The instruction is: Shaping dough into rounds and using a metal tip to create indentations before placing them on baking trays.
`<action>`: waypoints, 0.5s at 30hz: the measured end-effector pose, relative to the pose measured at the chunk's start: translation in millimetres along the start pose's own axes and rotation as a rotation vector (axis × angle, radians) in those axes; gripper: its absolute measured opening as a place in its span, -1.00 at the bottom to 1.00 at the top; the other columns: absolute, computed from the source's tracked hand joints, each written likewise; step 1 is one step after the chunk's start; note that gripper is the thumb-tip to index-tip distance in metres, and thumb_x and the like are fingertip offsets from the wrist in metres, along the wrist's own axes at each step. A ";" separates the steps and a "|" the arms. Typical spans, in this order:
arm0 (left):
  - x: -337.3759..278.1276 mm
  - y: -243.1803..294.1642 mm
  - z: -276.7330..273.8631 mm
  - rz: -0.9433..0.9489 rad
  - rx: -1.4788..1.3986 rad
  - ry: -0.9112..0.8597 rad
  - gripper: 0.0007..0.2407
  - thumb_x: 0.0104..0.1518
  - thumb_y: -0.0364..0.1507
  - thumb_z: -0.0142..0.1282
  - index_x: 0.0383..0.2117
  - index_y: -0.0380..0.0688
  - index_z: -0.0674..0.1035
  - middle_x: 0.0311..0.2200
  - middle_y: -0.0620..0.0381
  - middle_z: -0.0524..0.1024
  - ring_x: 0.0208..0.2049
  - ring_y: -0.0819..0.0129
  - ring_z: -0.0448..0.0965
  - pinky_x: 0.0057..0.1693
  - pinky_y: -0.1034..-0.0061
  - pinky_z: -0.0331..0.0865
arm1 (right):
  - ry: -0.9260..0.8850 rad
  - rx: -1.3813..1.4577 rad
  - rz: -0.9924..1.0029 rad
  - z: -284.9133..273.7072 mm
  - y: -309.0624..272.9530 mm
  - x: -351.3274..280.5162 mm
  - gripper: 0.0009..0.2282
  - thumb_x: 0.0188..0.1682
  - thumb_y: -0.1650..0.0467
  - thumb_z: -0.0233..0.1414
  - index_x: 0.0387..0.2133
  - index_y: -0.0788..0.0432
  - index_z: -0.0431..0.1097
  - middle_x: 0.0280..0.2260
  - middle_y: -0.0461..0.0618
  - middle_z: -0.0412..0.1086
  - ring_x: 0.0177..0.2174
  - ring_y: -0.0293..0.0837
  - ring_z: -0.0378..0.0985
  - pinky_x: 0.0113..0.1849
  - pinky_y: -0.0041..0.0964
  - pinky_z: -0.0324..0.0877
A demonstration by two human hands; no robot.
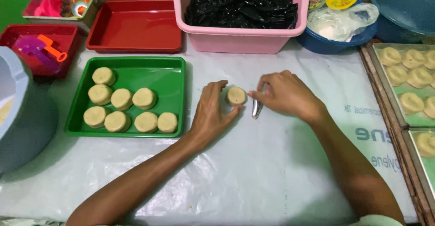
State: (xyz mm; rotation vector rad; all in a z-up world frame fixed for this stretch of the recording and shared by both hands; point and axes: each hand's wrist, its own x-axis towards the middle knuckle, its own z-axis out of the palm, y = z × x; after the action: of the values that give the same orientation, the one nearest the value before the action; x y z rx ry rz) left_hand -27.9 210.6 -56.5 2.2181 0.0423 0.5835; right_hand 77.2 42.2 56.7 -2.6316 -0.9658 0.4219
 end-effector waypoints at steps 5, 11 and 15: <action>4.7 -17.6 11.4 -0.003 -0.077 -0.130 -0.46 0.08 -0.43 0.30 0.21 -0.31 0.37 0.06 -0.24 0.46 0.16 -0.18 0.44 0.26 0.03 0.30 | -0.095 0.021 0.084 12.3 6.1 9.4 -0.71 -0.14 0.27 0.20 -0.28 0.26 0.54 -0.49 0.24 0.57 -0.37 0.20 0.67 -0.28 0.04 0.55; 8.6 -16.7 6.1 -0.031 -0.086 -0.191 -0.49 0.12 -0.42 0.27 0.22 -0.23 0.39 0.04 -0.17 0.52 0.16 -0.08 0.49 0.24 0.08 0.33 | -0.073 0.093 0.063 26.0 19.3 19.0 -0.74 -0.23 0.34 0.25 -0.33 0.25 0.51 -0.54 0.17 0.52 -0.45 0.12 0.65 -0.34 -0.01 0.52; 8.6 -15.3 4.3 -0.052 -0.106 -0.190 -0.49 0.10 -0.41 0.29 0.20 -0.23 0.39 0.02 -0.16 0.54 0.13 -0.06 0.52 0.24 0.08 0.34 | 0.001 0.238 -0.032 25.9 34.1 24.6 -0.69 -0.29 0.38 0.30 -0.27 0.24 0.49 -0.50 0.18 0.50 -0.48 -0.04 0.61 -0.36 -0.17 0.52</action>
State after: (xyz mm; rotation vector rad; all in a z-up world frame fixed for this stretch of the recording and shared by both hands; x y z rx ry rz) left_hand -15.9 219.5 -66.7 2.1525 -0.0281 0.3368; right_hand 105.1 38.4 16.1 -2.3998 -0.8958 0.4959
